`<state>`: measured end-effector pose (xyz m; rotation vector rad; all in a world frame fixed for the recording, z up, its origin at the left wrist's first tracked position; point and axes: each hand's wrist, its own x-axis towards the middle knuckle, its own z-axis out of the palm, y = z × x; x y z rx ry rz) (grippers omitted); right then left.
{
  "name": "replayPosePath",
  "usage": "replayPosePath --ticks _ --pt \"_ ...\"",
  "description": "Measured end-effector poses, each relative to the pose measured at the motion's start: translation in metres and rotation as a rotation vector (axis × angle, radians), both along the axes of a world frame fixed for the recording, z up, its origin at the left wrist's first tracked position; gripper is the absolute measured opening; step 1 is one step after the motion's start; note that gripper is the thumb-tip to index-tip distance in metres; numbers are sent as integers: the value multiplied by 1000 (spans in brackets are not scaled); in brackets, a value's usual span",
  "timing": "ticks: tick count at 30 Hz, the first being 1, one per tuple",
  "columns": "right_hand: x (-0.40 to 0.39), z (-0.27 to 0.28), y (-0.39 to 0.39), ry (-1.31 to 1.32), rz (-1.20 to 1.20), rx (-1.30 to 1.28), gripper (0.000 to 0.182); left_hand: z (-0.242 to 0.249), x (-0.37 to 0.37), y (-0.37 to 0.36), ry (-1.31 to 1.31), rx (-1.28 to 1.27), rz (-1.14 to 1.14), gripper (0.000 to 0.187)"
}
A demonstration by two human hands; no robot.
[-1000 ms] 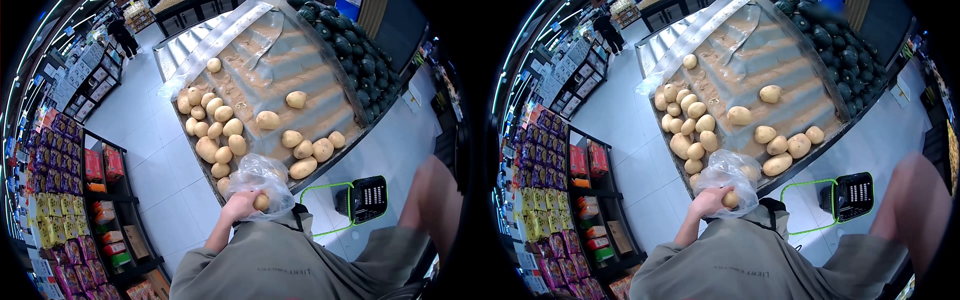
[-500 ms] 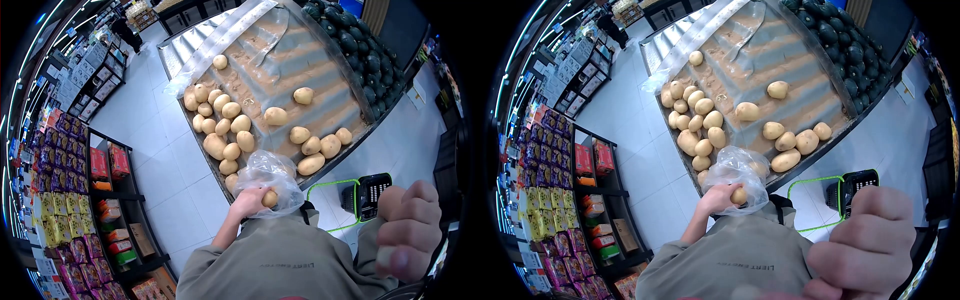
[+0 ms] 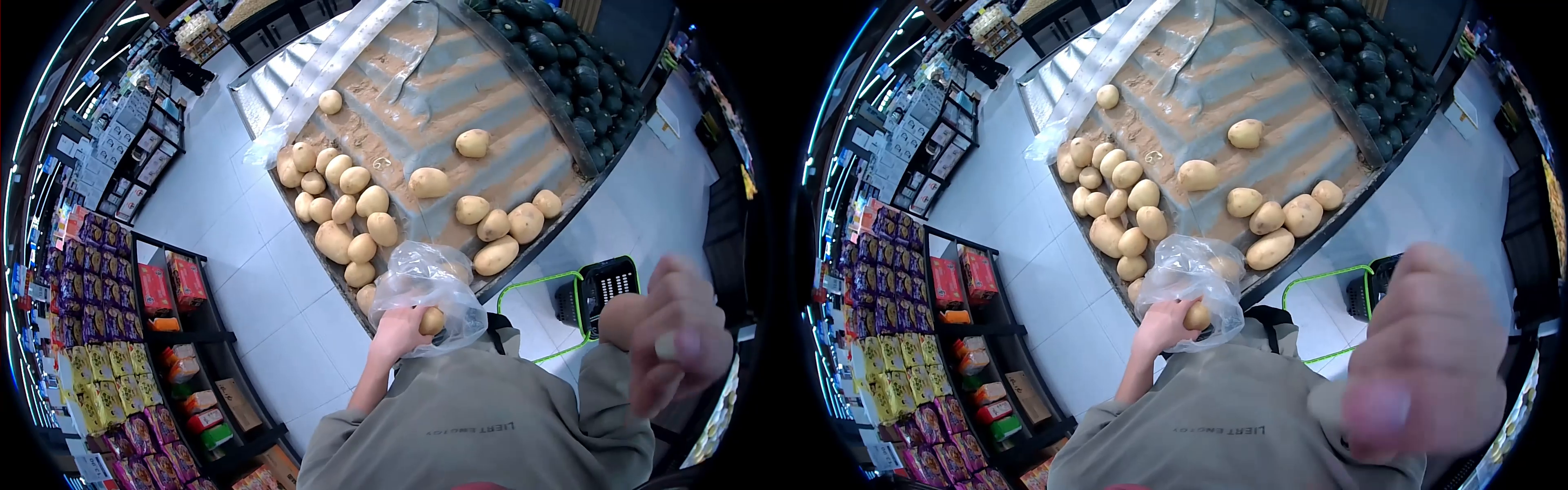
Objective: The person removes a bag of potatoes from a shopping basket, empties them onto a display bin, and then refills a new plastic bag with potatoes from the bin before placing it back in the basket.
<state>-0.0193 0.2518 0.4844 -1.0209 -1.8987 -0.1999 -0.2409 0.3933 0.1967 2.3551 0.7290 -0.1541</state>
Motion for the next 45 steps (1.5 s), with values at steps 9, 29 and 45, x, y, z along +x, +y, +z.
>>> replayPosePath --ticks 9,29,45 --pt "3 -136 20 699 -269 -619 22 12 -10 0 -119 112 109 57" --pt "-24 -182 1 717 140 -769 33 -21 -1 11 -1370 -1252 -334 84" --pt "-38 -222 45 895 -63 -909 59 33 18 -12 -833 -246 337 65"
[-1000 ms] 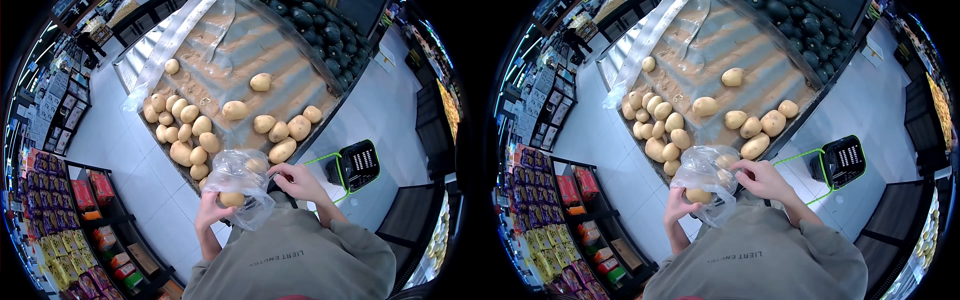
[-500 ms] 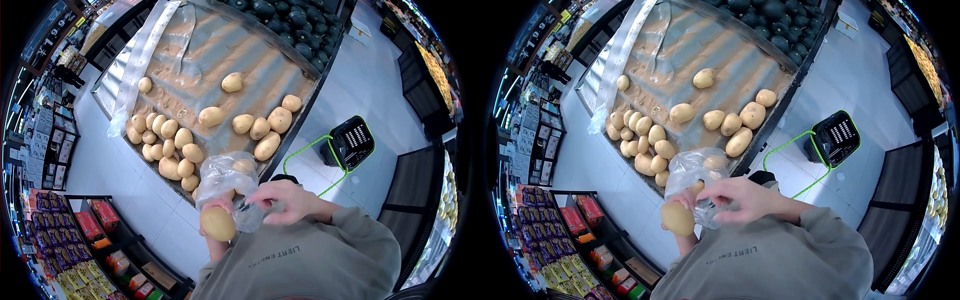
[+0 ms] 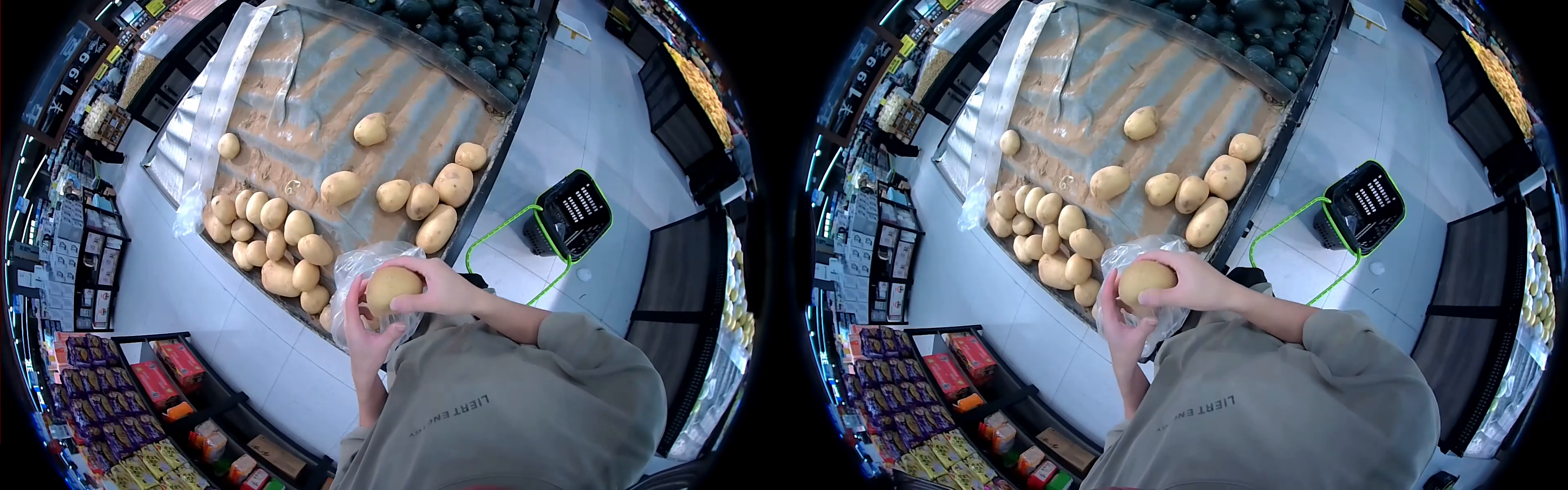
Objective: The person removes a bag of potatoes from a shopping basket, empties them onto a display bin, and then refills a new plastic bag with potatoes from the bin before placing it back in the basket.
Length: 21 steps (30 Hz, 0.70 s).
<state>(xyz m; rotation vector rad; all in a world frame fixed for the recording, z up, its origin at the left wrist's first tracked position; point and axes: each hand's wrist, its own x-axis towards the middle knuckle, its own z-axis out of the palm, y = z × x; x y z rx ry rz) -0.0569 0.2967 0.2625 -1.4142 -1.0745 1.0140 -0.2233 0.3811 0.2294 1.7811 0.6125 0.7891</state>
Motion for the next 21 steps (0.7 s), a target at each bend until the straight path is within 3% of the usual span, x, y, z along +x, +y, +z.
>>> replayPosePath --ticks 5,7,9,10,12,13,15,17,19,21 --pt "67 -3 12 285 -316 148 55 -15 -23 6 119 -19 104 38" --pt "109 -5 28 24 -435 126 56 -24 -31 6 195 -47 79 29" --pt "156 -41 50 -212 -556 18 60 -31 -34 3 332 80 36 19" --pt "171 -50 59 -216 -555 21 60 -29 -33 1 352 66 -3 19" --pt "192 -64 72 -380 -556 -316 65 -36 -32 -1 334 127 -53 19" --pt "200 -77 79 -384 -559 -307 65 -38 -30 -1 324 184 -103 19" --pt "205 -99 88 -741 -559 -221 63 -37 -27 -5 292 158 -104 18" --pt "207 -108 92 -790 -512 -211 63 -36 -28 -7 299 65 -104 19" --pt "213 -113 92 -1059 -351 -14 64 -37 -29 -8 333 100 -83 18" --pt "218 -114 85 -1048 -316 -62 66 -37 -32 -9 366 129 -63 18"
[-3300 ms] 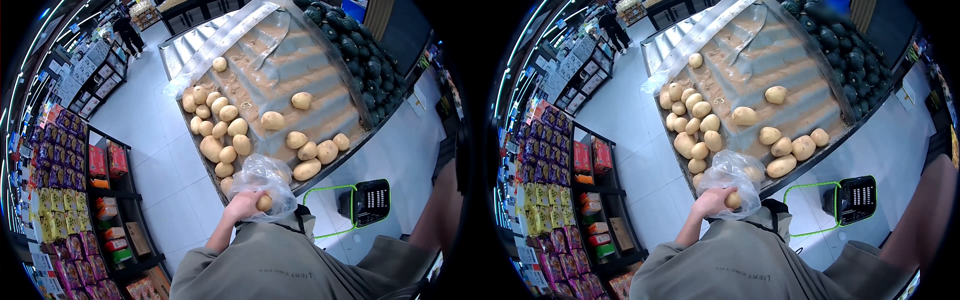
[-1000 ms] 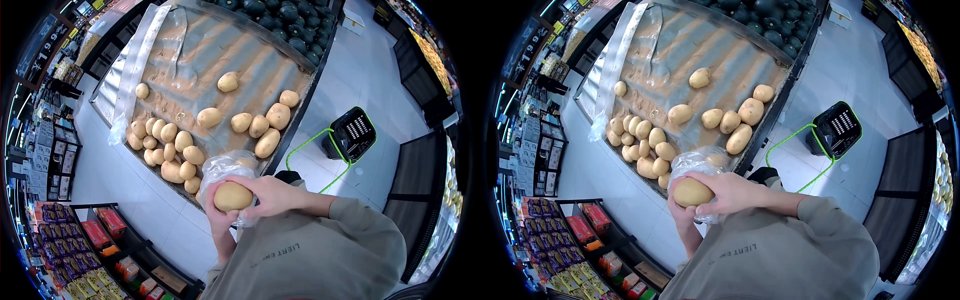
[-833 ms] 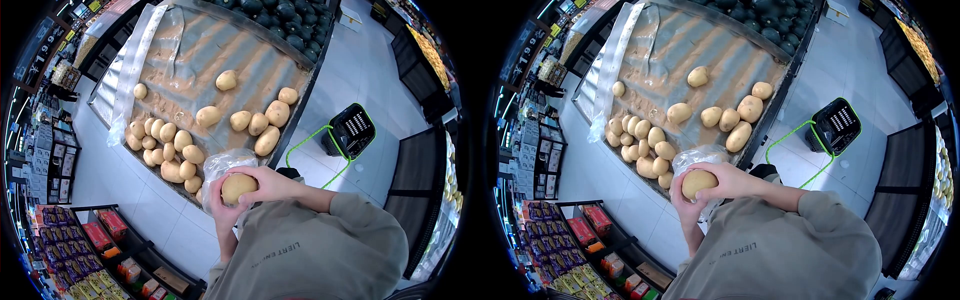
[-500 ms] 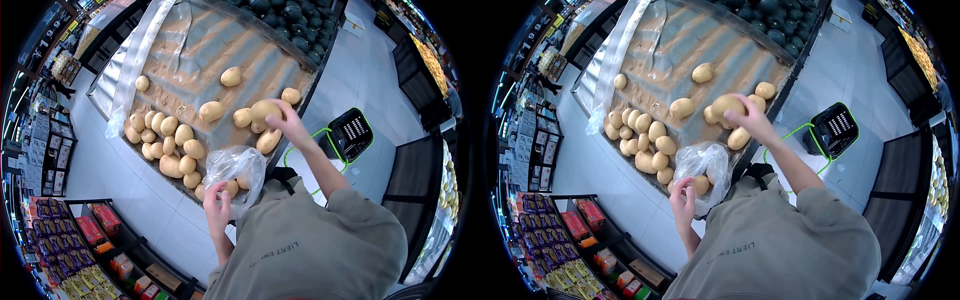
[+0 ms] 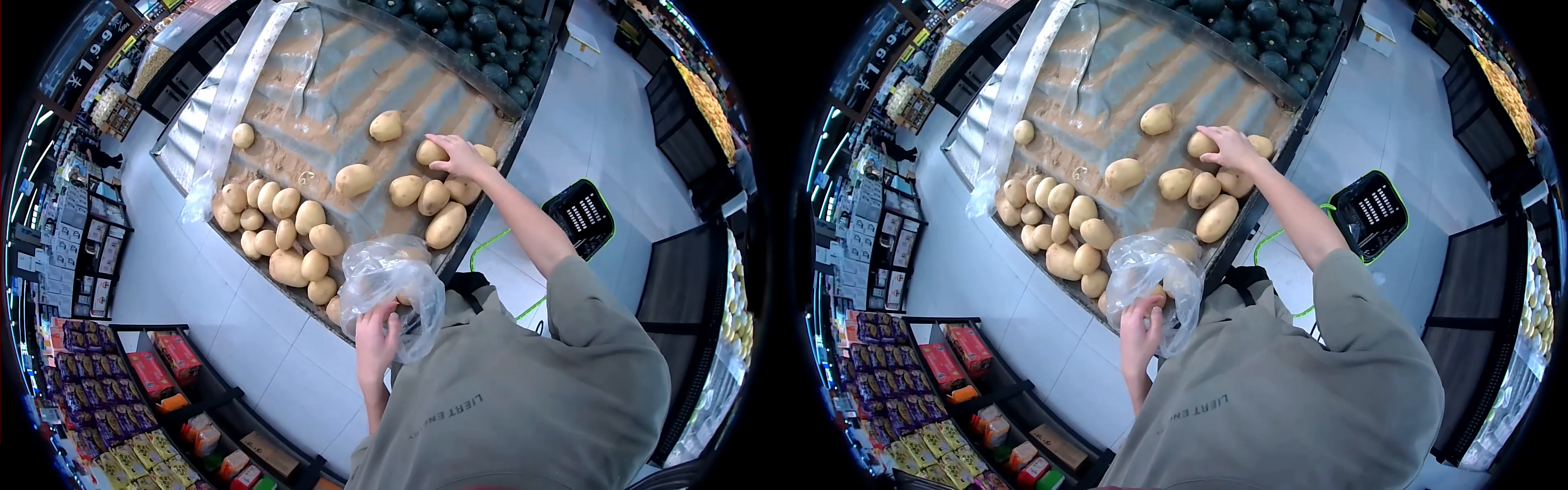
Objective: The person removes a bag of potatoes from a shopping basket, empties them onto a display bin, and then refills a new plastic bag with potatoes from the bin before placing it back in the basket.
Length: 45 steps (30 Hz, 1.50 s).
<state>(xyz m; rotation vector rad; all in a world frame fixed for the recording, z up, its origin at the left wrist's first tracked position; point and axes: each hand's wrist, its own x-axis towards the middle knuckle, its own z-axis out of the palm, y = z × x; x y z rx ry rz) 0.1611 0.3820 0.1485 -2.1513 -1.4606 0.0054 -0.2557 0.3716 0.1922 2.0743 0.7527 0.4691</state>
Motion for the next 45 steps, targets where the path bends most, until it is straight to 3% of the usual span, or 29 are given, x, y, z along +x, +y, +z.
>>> replayPosePath --ticks 6,12,14,16,17,18,20,24,28,30,31,35,37,38,40,41,42,45 --pt "10 6 -21 -32 -73 -167 69 -7 -3 7 60 116 99 18" --pt "0 12 -35 -64 -95 -65 68 -1 6 15 191 20 88 20" --pt "-8 21 -40 -63 -87 -30 61 2 8 16 142 86 94 22" --pt "-23 37 -44 -46 -38 199 51 2 6 20 155 133 110 23" --pt "-45 61 -49 -48 -30 294 38 2 5 21 150 188 114 23" --pt "-70 85 -55 -40 -8 275 38 2 5 21 158 167 135 23" --pt "-114 117 -64 411 87 330 34 8 5 25 151 189 147 24" --pt "-157 118 -70 332 150 337 31 20 13 28 191 203 123 25" --pt "-185 125 -82 306 158 282 33 19 20 29 276 272 69 24" --pt "-197 137 -92 478 145 -24 40 11 29 24 354 258 14 25" --pt "-204 130 -94 408 144 -22 44 4 32 21 426 244 -44 25" --pt "-222 111 -95 205 132 -220 35 -37 45 17 210 465 -94 20" --pt "-223 98 -96 296 305 -109 25 -33 51 18 172 493 -162 19" --pt "-223 99 -97 297 279 -102 25 -30 52 19 150 513 -190 18" --pt "-223 104 -98 549 367 62 18 -23 51 18 143 491 -235 19" --pt "-224 104 -97 599 359 107 19 -23 51 17 20 455 -211 17" --pt "-224 103 -97 598 349 116 19 -24 52 17 -102 417 -186 15" --pt "-224 100 -97 588 334 149 21 -53 53 21 -45 362 -187 14"
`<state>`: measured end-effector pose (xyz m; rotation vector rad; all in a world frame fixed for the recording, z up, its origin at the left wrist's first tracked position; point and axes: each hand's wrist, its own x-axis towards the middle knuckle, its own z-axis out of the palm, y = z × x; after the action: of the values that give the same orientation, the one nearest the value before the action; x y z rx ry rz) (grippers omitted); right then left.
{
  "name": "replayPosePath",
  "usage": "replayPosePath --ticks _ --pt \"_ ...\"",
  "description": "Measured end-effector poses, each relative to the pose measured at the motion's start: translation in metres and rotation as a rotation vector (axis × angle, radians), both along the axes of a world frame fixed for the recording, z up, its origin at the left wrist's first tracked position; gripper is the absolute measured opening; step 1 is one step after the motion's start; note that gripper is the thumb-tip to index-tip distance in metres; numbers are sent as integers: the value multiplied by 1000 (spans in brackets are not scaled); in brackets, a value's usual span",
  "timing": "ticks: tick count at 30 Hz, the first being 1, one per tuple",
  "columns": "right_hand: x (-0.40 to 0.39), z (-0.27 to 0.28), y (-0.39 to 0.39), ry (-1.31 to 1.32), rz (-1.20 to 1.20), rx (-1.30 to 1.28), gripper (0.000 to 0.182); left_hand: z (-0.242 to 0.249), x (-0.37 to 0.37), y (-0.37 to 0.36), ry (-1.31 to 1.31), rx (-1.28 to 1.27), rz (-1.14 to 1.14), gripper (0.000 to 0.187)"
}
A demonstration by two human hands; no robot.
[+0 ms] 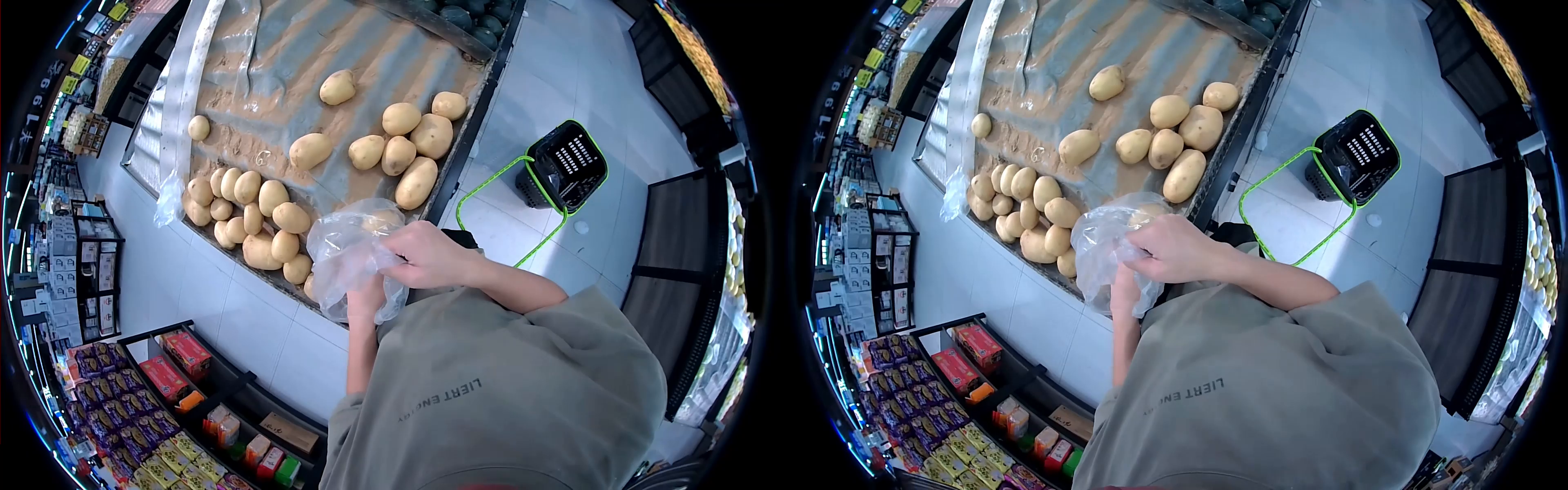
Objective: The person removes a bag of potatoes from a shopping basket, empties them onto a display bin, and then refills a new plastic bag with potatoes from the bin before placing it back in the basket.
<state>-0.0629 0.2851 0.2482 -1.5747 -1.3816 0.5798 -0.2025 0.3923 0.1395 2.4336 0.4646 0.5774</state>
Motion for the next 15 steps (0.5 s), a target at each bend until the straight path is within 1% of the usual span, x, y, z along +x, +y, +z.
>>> replayPosePath --ticks 2,4,6,7,9,10,11,12,13,15 --pt "-2 0 -1 2 4 36 24 -16 -5 0 -41 -4 0 15" --pt "-3 -2 -2 8 -6 39 25 -16 -8 -1 -84 -11 4 16" --pt "-2 -3 -2 12 -13 41 25 -13 -9 -2 -89 -123 3 18" --pt "-1 -2 -1 19 -35 51 24 -10 -8 -1 -91 -119 1 18" --pt "3 -2 -1 24 -59 66 23 -4 -8 1 -71 105 2 21" --pt "5 -2 -1 27 -63 48 17 -2 -9 2 -72 108 0 21" --pt "6 -3 -1 31 -67 30 12 0 -11 5 -11 145 9 26" --pt "7 -1 -2 32 -72 32 12 3 -12 7 51 182 16 31" --pt "8 4 -3 44 -78 23 13 23 -10 3 51 184 12 31" --pt "9 4 -3 62 -84 15 13 63 -12 -7 350 -140 195 45"
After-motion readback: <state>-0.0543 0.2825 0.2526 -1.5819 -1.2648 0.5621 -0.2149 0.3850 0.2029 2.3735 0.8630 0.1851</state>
